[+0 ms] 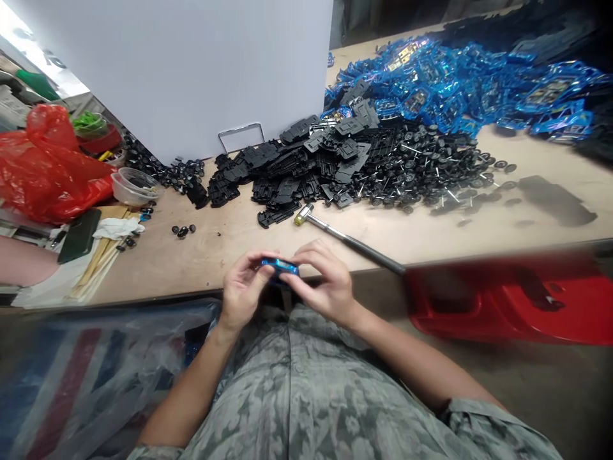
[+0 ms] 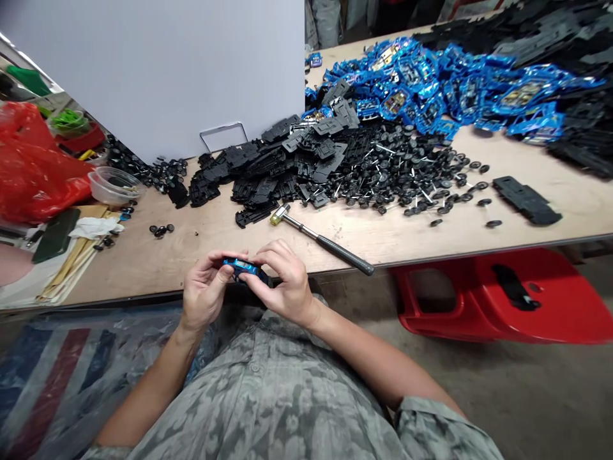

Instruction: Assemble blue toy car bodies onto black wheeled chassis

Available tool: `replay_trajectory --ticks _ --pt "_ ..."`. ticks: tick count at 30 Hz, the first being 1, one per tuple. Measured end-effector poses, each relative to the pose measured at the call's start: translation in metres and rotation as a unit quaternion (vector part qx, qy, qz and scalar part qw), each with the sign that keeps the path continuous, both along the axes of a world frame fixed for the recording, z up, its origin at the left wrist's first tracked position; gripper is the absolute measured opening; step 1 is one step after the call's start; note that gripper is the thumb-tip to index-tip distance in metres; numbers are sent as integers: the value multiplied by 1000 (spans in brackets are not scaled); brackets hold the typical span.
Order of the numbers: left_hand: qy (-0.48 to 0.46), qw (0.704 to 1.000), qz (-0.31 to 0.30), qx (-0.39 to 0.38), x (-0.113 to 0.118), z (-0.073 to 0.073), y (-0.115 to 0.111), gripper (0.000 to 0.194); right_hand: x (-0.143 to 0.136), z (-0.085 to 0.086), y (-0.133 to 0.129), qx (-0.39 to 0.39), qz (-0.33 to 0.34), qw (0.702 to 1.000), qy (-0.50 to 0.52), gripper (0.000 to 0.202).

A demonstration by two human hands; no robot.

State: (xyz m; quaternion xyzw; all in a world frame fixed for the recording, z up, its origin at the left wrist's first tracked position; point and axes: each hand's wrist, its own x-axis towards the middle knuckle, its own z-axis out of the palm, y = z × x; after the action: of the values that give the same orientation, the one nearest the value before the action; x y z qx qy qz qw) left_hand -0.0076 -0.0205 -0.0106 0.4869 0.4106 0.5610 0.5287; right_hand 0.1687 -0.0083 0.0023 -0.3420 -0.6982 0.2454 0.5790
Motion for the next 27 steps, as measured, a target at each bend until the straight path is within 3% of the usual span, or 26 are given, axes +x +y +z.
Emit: replay_trajectory --ticks 4,10,21,23,25,27 --pt "-65 994 -10 -82 6 -2 -1 34 -4 2 5 -34 -1 998 45 13" --pt "-187 965 -50 -179 9 1 -4 40 -4 5 5 -48 51 994 86 13" --pt "-253 931 -101 -243 6 -8 -6 42 -3 1 5 -69 73 993 59 18" --pt "-255 920 -125 -271 6 -7 -5 40 6 2 13 -75 116 990 31 34" --pt "-247 906 -158 -306 6 -7 -3 37 18 5 25 -77 215 974 -18 48" --pt "-229 894 -185 -337 6 -7 -1 34 30 7 37 -76 311 945 -69 46"
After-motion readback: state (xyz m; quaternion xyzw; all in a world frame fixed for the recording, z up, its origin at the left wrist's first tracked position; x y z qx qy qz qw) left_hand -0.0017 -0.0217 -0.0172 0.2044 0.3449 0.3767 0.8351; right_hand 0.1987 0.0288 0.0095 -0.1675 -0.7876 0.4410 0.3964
